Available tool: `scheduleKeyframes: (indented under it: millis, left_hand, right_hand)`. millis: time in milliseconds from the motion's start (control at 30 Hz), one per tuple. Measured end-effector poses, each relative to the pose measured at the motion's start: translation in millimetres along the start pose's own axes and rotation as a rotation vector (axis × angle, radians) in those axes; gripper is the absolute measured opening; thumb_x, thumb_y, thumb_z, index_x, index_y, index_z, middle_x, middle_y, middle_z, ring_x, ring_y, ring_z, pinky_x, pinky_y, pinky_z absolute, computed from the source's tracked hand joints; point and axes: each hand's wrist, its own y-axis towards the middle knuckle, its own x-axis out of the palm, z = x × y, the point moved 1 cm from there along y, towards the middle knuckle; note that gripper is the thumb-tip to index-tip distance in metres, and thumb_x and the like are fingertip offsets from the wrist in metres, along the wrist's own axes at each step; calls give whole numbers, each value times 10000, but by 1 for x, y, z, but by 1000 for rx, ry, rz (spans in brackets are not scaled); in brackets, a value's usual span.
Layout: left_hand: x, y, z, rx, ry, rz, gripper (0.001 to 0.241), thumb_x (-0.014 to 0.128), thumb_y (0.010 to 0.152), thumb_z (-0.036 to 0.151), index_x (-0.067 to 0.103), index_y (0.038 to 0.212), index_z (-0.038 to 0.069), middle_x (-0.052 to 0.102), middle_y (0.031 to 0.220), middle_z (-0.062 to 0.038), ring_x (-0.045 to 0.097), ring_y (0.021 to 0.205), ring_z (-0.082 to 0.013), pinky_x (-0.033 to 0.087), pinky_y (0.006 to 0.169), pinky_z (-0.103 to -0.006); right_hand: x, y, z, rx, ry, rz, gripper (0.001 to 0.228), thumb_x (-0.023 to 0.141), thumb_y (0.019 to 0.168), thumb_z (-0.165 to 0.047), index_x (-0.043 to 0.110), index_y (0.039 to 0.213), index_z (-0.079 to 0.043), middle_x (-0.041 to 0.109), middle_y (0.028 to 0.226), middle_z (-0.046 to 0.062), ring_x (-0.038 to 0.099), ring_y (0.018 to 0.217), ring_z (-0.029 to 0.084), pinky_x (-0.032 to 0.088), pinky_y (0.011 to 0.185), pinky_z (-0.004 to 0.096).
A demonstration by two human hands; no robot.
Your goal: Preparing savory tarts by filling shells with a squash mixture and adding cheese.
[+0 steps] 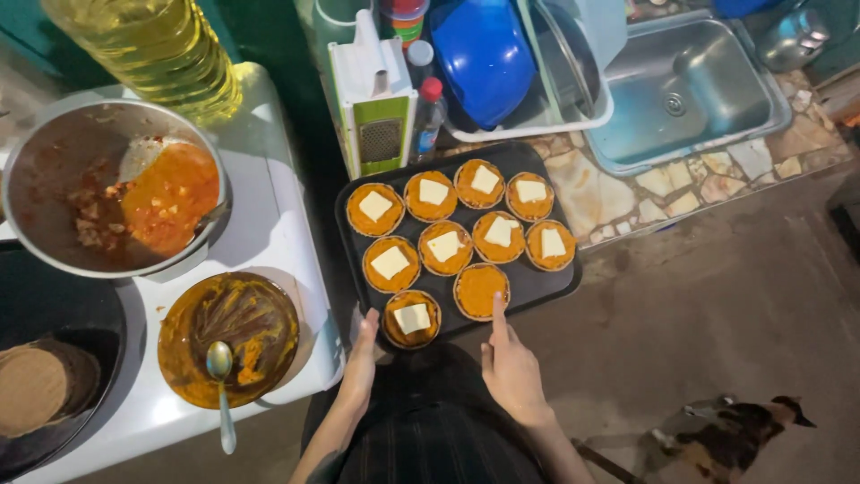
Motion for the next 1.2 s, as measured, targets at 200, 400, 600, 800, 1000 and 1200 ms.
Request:
scheduleKeyframes:
  millis: [200,400,600,800,1000,1200]
  left_hand:
    - [9,-3,14,-62,13,62,848,244,982,664,208,1611,96,208,1707,-72,169,1583,-211,131,1265,-377]
    - [11,1,17,-124,48,126,850,234,981,668,244,1609,94,249,1697,-85,194,1578,-217,132,1266,-395]
    - [14,-3,26,-136,58,145,842,215,984,660,261,1602,91,285,1687,-83,218,1576,-207,130,1272,-395]
    - [12,-3,28,-176,64,148,850,198,976,673,273,1603,104,303,1675,-85,228,1569,-211,138,1274,-397]
    - [10,-2,23,-130,39,152,863,224,978,678,305,1589,73,344,1657,-116,266,1561,-231,165,1271,-408]
    - [5,-2,20,-136,13,138,870,224,966,683,283,1591,80,328,1659,-112,246,1561,-221,160,1264,-410]
  right_hand:
    - [1,19,43,-205,-117,66,815,633,909,-81,175,1581,-137,667,1200,248,715,866,384,590,735,452]
    - [-54,31,37,149,-25,152,893,598,949,-145,32,1639,-113,689,949,145,721,783,309,597,738,422]
    - [-54,52,84,136,-71,361,904,642,890,-99,136,1640,-106,673,965,152,691,831,365,563,740,478]
    - [-75,64,56,92,-72,375,891,641,896,-84,160,1644,-142,673,1006,171,691,873,379,550,779,488]
    - [-94,89,41,-91,-64,545,882,619,916,-51,145,1657,-109,650,1107,235,669,849,424,538,733,505]
    - [-96,98,37,-1,-31,433,870,627,916,-62,178,1654,-160,671,945,184,681,846,396,532,782,508]
